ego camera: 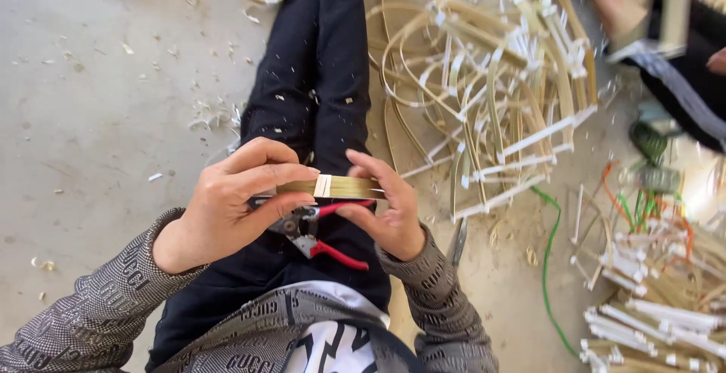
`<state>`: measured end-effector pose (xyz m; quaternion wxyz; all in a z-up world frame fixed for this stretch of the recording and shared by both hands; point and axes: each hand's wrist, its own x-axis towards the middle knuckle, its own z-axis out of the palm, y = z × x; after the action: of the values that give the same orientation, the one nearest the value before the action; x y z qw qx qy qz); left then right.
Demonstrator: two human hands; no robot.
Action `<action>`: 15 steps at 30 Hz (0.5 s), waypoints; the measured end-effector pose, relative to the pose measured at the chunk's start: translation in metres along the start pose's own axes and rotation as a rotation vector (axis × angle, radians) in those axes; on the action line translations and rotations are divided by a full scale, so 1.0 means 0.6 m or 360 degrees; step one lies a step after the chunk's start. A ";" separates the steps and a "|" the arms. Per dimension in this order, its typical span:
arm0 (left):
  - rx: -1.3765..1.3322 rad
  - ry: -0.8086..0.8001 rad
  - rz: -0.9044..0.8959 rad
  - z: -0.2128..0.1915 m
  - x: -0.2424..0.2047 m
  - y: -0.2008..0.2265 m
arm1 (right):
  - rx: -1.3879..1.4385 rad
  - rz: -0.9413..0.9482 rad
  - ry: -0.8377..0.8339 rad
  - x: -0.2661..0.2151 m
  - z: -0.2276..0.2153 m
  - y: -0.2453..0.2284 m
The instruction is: The person is assembling U-shaped bamboo frames by joining pieces together and securing them with tape and white bindings.
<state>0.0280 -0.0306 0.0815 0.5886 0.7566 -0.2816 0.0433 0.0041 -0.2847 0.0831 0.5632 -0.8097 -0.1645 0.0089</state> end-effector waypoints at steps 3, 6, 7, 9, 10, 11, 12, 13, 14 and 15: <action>0.0336 0.0192 0.0296 -0.030 0.028 0.025 | -0.0146 0.0089 0.0180 -0.033 -0.033 0.097; 0.0122 0.0377 0.0126 -0.050 0.038 -0.002 | 0.0499 0.0301 0.0840 -0.047 -0.114 0.162; 0.0135 0.0408 0.0128 -0.054 0.031 -0.041 | 0.0498 0.0285 0.0810 -0.061 -0.163 0.175; -0.0050 0.0507 -0.0347 -0.062 0.021 -0.122 | 0.1321 0.0019 0.1157 -0.085 -0.264 0.202; -0.0047 0.0526 -0.0344 -0.070 0.018 -0.160 | 0.1322 0.0014 0.1138 -0.079 -0.270 0.183; -0.0086 0.0577 -0.0442 -0.076 0.017 -0.199 | 0.1406 -0.0025 0.1213 -0.073 -0.277 0.165; -0.0129 0.0619 -0.0540 -0.081 0.018 -0.239 | 0.1487 -0.0065 0.1296 -0.069 -0.284 0.148; -0.0131 0.0628 -0.0537 -0.086 0.024 -0.269 | 0.1485 -0.0068 0.1286 -0.078 -0.290 0.176; -0.0118 0.0676 -0.0663 -0.090 0.031 -0.299 | 0.1474 0.0195 0.1266 -0.085 -0.296 0.205; -0.0105 0.0723 -0.0789 -0.095 0.039 -0.330 | 0.1456 0.0456 0.1238 -0.092 -0.303 0.234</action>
<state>0.1571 0.0421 -0.0633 0.6531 0.7536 0.0481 0.0572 0.0245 -0.5090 0.0114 0.8653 -0.4442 0.1839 -0.1418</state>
